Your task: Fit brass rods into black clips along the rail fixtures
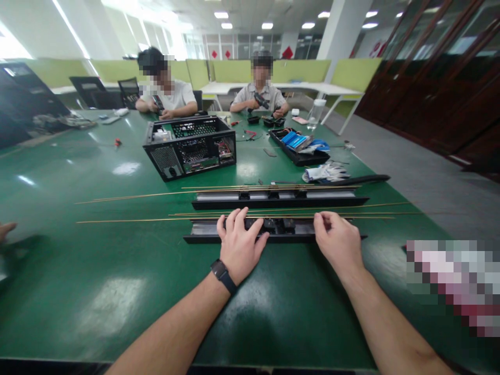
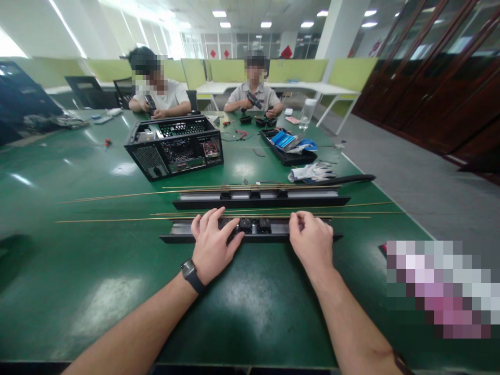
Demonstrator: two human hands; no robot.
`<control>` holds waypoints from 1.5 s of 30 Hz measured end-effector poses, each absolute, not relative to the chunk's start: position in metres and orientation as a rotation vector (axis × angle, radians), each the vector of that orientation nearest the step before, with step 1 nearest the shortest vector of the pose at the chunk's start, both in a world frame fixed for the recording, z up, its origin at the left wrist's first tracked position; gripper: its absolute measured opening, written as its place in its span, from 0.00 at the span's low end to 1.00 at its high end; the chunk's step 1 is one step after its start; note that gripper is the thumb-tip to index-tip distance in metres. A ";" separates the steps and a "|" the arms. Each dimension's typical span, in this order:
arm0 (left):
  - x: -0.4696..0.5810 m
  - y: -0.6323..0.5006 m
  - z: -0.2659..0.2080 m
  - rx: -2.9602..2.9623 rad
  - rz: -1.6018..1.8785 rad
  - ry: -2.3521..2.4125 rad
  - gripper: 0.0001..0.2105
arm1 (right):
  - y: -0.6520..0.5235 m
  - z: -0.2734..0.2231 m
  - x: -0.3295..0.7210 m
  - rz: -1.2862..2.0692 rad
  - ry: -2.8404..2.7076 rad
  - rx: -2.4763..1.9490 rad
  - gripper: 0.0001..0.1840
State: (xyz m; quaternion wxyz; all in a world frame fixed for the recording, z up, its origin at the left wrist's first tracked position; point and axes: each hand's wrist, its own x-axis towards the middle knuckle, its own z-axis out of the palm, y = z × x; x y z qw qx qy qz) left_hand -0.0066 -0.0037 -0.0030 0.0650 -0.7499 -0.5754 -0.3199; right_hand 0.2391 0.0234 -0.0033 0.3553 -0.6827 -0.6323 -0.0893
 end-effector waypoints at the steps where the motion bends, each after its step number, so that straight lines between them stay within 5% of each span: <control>1: -0.006 -0.004 -0.003 -2.256 -0.965 -1.742 0.14 | 0.023 -0.003 0.239 -0.233 -1.634 -1.768 0.14; 45: -0.004 -0.011 0.002 -2.244 -0.813 -1.836 0.21 | 0.023 -0.004 0.240 -0.253 -1.638 -1.767 0.13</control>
